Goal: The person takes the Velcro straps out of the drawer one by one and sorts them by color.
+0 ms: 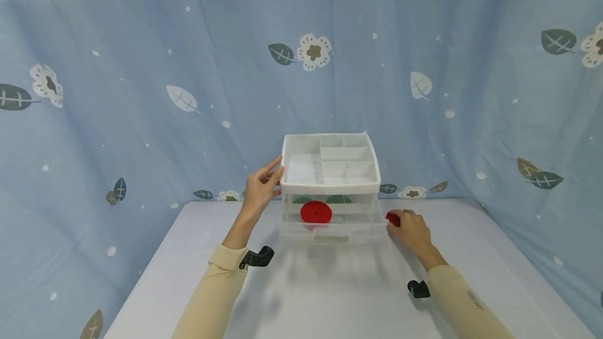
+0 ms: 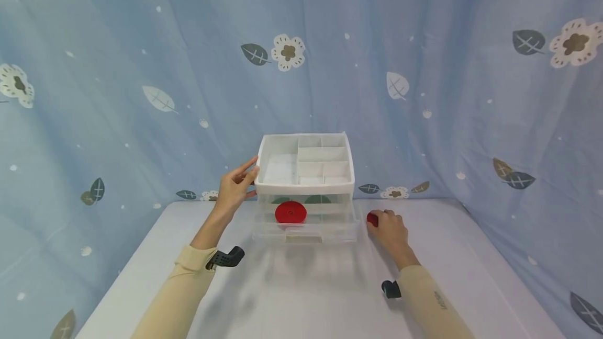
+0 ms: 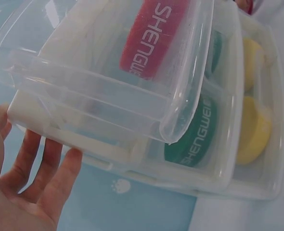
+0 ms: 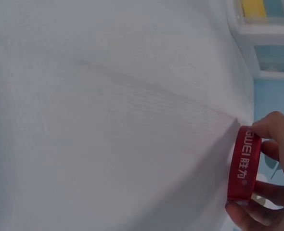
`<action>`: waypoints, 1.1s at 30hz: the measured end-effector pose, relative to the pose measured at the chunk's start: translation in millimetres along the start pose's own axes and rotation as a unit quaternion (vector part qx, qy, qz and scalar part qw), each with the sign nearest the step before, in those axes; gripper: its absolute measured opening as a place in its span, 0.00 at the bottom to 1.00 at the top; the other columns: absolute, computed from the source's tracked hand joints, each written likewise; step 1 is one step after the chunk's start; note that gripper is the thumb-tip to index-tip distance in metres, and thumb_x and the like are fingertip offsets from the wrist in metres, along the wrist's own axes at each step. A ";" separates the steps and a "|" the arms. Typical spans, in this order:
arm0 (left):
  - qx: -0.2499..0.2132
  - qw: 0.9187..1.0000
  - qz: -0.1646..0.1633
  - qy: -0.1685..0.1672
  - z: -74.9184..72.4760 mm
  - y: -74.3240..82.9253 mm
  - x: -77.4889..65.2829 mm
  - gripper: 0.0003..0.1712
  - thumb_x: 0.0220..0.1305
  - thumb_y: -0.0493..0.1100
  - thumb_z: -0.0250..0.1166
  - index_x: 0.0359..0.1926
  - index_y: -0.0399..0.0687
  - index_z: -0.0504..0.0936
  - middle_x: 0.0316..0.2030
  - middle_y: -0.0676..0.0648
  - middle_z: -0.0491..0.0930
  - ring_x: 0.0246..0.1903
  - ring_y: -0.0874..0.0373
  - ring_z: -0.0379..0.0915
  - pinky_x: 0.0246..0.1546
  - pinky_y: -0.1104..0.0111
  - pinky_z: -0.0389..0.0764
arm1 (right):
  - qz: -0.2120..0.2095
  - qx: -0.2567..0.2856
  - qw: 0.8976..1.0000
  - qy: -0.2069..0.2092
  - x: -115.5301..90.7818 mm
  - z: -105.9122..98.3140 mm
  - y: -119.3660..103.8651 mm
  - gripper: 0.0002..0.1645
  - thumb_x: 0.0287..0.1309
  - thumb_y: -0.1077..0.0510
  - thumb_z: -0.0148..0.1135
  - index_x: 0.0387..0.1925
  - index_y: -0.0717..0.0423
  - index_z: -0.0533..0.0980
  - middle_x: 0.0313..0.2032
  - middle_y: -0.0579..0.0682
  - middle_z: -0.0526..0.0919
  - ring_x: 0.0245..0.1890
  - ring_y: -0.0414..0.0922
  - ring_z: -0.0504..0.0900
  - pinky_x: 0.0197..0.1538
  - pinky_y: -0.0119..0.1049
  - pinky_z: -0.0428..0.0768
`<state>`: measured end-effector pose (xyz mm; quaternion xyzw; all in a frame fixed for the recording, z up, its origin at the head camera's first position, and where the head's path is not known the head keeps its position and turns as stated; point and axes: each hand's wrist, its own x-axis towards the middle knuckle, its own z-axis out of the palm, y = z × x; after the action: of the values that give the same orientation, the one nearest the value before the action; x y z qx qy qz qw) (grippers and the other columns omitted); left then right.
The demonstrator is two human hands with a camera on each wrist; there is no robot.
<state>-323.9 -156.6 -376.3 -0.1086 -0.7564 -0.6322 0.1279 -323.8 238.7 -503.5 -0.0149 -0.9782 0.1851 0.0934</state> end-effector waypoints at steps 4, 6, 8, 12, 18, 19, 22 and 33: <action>0.004 1.000 0.007 -0.003 -1.7 3.2 2.7 0.26 0.68 0.59 0.60 0.66 0.70 0.73 0.46 0.41 0.82 0.38 0.60 0.81 0.43 0.62 0.87 | -0.006 0.003 1.000 0.026 2.9 2.9 -1.5 0.25 0.57 0.54 0.61 0.56 0.57 0.78 0.55 0.74 0.75 0.47 0.70 0.76 0.45 0.64 0.81; 0.003 1.000 0.006 -0.005 -2.3 4.2 3.6 0.26 0.68 0.59 0.60 0.66 0.70 0.73 0.46 0.41 0.82 0.38 0.60 0.81 0.43 0.62 0.87 | -0.011 0.004 0.999 0.039 3.6 3.9 -1.5 0.25 0.56 0.55 0.60 0.55 0.57 0.78 0.54 0.74 0.76 0.46 0.70 0.76 0.45 0.64 0.80; 0.005 1.000 0.002 -0.004 -3.1 5.1 4.2 0.26 0.68 0.59 0.60 0.66 0.70 0.73 0.47 0.40 0.82 0.38 0.61 0.81 0.44 0.61 0.87 | -0.015 0.002 0.999 0.047 4.0 4.6 -1.6 0.24 0.56 0.55 0.60 0.55 0.57 0.78 0.53 0.74 0.76 0.45 0.70 0.76 0.44 0.63 0.80; -0.003 1.000 -0.005 -0.004 -4.7 9.1 3.4 0.26 0.68 0.56 0.61 0.66 0.67 0.74 0.49 0.37 0.81 0.37 0.63 0.80 0.45 0.58 0.86 | -0.022 -0.012 0.999 0.040 4.1 5.2 -1.2 0.25 0.57 0.54 0.58 0.56 0.57 0.77 0.54 0.74 0.75 0.45 0.71 0.76 0.45 0.64 0.81; -0.014 1.000 -0.009 -0.014 -5.3 29.6 -5.8 0.26 0.71 0.48 0.60 0.68 0.54 0.72 0.49 0.31 0.80 0.36 0.62 0.80 0.46 0.54 0.86 | -0.043 -0.033 0.998 0.026 0.1 4.0 -0.7 0.25 0.61 0.53 0.57 0.58 0.58 0.75 0.55 0.74 0.74 0.46 0.71 0.75 0.46 0.65 0.80; -0.010 1.000 -0.009 -0.015 -5.1 32.5 -7.6 0.26 0.71 0.48 0.60 0.68 0.54 0.72 0.49 0.31 0.80 0.36 0.62 0.80 0.46 0.55 0.86 | -0.046 -0.034 0.998 0.025 -0.8 3.9 -0.6 0.24 0.62 0.53 0.58 0.58 0.58 0.75 0.55 0.74 0.74 0.46 0.71 0.75 0.46 0.65 0.80; -0.003 1.000 -0.009 -0.015 -4.6 36.2 -11.3 0.26 0.72 0.48 0.59 0.69 0.53 0.72 0.49 0.31 0.80 0.36 0.61 0.81 0.46 0.55 0.86 | -0.056 -0.042 0.997 0.022 -3.0 4.8 1.1 0.24 0.63 0.53 0.58 0.58 0.58 0.75 0.55 0.74 0.74 0.47 0.71 0.75 0.46 0.66 0.80; -0.004 1.000 -0.006 -0.018 -4.1 23.1 -7.2 0.25 0.70 0.51 0.61 0.67 0.61 0.74 0.48 0.34 0.81 0.39 0.60 0.82 0.45 0.59 0.86 | -0.072 -0.056 0.996 -0.016 -6.5 0.4 5.8 0.27 0.64 0.52 0.61 0.61 0.59 0.73 0.58 0.75 0.70 0.50 0.73 0.73 0.49 0.68 0.79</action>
<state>-309.4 -156.6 -356.5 -0.1158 -0.7568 -0.6337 0.1106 -317.5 243.6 -507.2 0.0529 -0.9868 0.1236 0.0902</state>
